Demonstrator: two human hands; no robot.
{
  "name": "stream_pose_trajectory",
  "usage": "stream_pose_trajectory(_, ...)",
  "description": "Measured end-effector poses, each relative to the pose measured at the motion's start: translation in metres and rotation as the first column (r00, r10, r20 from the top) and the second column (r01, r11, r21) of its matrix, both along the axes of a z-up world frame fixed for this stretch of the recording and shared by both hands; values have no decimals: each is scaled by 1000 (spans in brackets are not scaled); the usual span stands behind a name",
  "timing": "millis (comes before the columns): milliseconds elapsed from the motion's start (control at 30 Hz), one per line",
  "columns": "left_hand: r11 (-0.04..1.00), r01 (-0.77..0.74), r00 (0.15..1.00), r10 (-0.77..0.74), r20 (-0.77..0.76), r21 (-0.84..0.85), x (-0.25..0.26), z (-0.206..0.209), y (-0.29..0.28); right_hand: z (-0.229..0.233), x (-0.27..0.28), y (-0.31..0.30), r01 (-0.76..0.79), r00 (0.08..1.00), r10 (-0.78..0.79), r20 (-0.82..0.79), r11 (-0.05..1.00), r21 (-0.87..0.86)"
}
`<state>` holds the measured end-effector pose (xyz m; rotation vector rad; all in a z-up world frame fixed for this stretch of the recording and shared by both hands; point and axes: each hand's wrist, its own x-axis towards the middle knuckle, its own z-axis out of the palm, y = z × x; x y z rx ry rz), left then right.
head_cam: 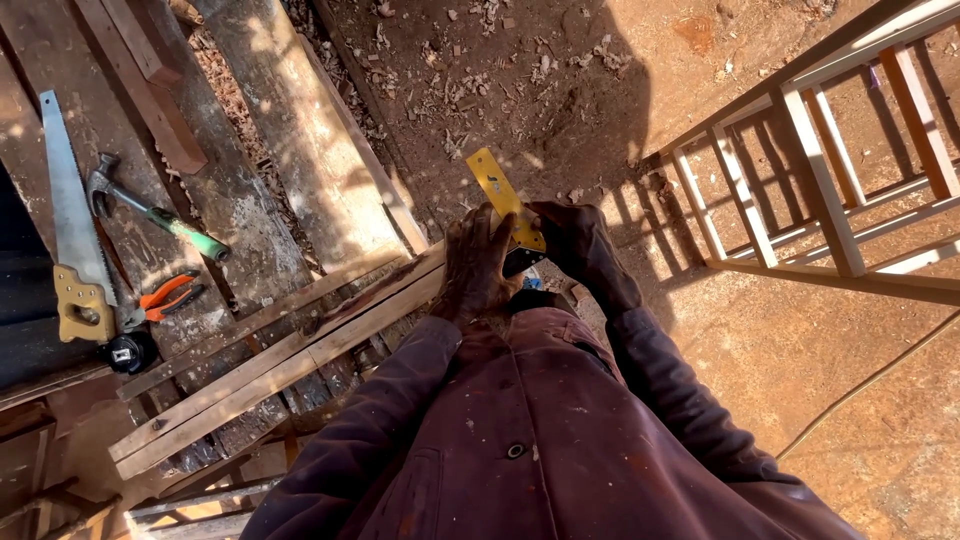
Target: Measuring and marking wooden planks using a tape measure, square ruler, and pencil in a workshop environment.
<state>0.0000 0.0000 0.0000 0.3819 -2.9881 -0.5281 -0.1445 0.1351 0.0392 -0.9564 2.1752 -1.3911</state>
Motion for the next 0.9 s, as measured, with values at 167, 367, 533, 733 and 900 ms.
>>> stream_pose_trajectory(167,999,-3,999,4,36,-38,0,2,1,-2,2,24,47,999,-48,-15,998,-37)
stream_pose_trajectory(367,999,9,1000,-8,18,-36,2,1,0,-17,15,21,65,998,-68,-17,988,-142)
stream_pose_trajectory(533,999,20,1000,-19,15,-50,2,-2,0,-22,11,28,35,999,-35,0,997,-68)
stream_pose_trajectory(733,998,15,1000,-14,18,-56,3,-2,-1,-3,5,37,-55,998,54,37,998,35)
stream_pose_trajectory(900,998,2,1000,-1,13,-66,2,-8,-1,-14,8,23,28,1000,-27,-8,999,23)
